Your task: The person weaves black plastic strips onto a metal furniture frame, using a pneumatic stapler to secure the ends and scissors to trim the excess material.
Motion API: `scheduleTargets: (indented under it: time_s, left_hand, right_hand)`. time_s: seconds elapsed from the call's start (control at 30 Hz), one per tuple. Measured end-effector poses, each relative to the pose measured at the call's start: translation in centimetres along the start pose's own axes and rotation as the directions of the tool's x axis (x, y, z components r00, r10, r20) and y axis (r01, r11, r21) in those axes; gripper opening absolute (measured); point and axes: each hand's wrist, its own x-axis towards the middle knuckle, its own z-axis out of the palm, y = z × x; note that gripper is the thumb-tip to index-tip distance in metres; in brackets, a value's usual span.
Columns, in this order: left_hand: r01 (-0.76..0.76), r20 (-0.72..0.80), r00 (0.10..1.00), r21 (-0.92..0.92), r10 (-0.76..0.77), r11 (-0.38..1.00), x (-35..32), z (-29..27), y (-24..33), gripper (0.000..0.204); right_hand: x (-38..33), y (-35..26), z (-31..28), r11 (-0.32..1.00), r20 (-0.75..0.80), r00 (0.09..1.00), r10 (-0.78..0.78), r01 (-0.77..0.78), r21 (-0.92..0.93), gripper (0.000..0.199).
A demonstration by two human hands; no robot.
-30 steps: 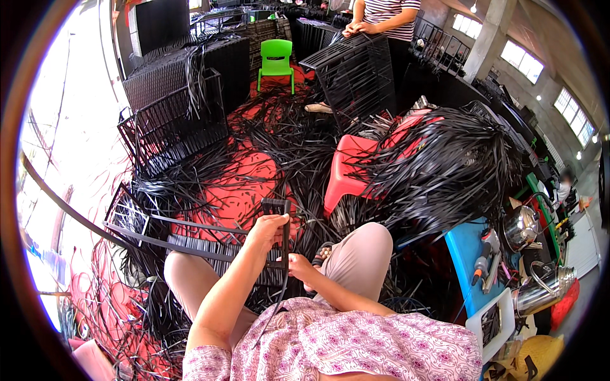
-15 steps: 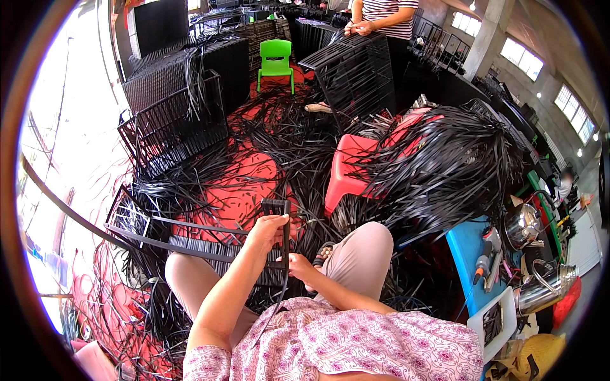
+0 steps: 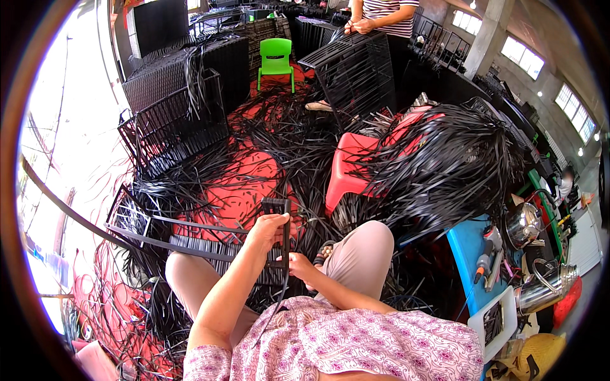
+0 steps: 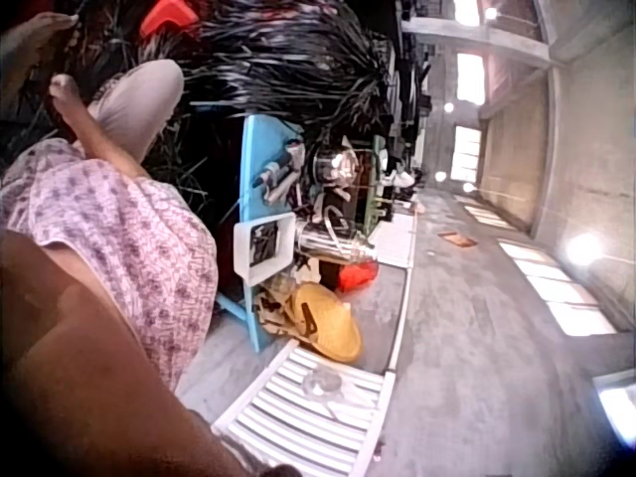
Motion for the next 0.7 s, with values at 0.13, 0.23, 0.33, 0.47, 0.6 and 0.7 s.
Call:
scheduleTargets:
  time_s: [0.13, 0.23, 0.33, 0.47, 0.6, 0.7]
  left_hand:
    - [0.000, 0.006, 1.000, -0.006, 0.000, 1.000, -0.04, -0.02, 0.02, 0.024]
    - [-0.005, 0.009, 1.000, -0.003, 0.005, 1.000, -0.05, 0.00, 0.05, 0.024]
    - [-0.001, 0.009, 1.000, -0.005, 0.001, 1.000, -0.02, -0.07, -0.05, 0.024]
    - [-0.003, 0.009, 1.000, -0.008, 0.003, 1.000, -0.18, 0.04, 0.11, 0.024]
    - [-0.002, 0.013, 1.000, -0.010, 0.003, 1.000, -0.15, 0.06, 0.10, 0.024]
    - [-0.005, 0.010, 1.000, -0.010, 0.005, 1.000, -0.20, 0.10, 0.11, 0.024]
  right_hand:
    - [-0.32, -0.47, -0.02, 0.997, -0.010, 1.000, -0.027, 0.026, -0.071, 0.013]
    - [-0.50, -0.74, -0.01, 0.997, -0.009, 1.000, -0.021, 0.021, -0.068, 0.013]
    - [-0.49, -0.48, 0.02, 0.998, -0.009, 1.000, -0.013, 0.012, -0.054, 0.013]
    - [-0.63, -0.75, 0.03, 0.998, -0.011, 1.000, -0.006, 0.005, -0.061, 0.013]
    - [-0.50, -0.44, -0.08, 0.999, 0.004, 1.000, -0.005, 0.005, -0.045, 0.013]
    - [-0.32, -0.28, -0.02, 1.000, 0.032, 0.999, -0.009, 0.009, 0.021, 0.013]
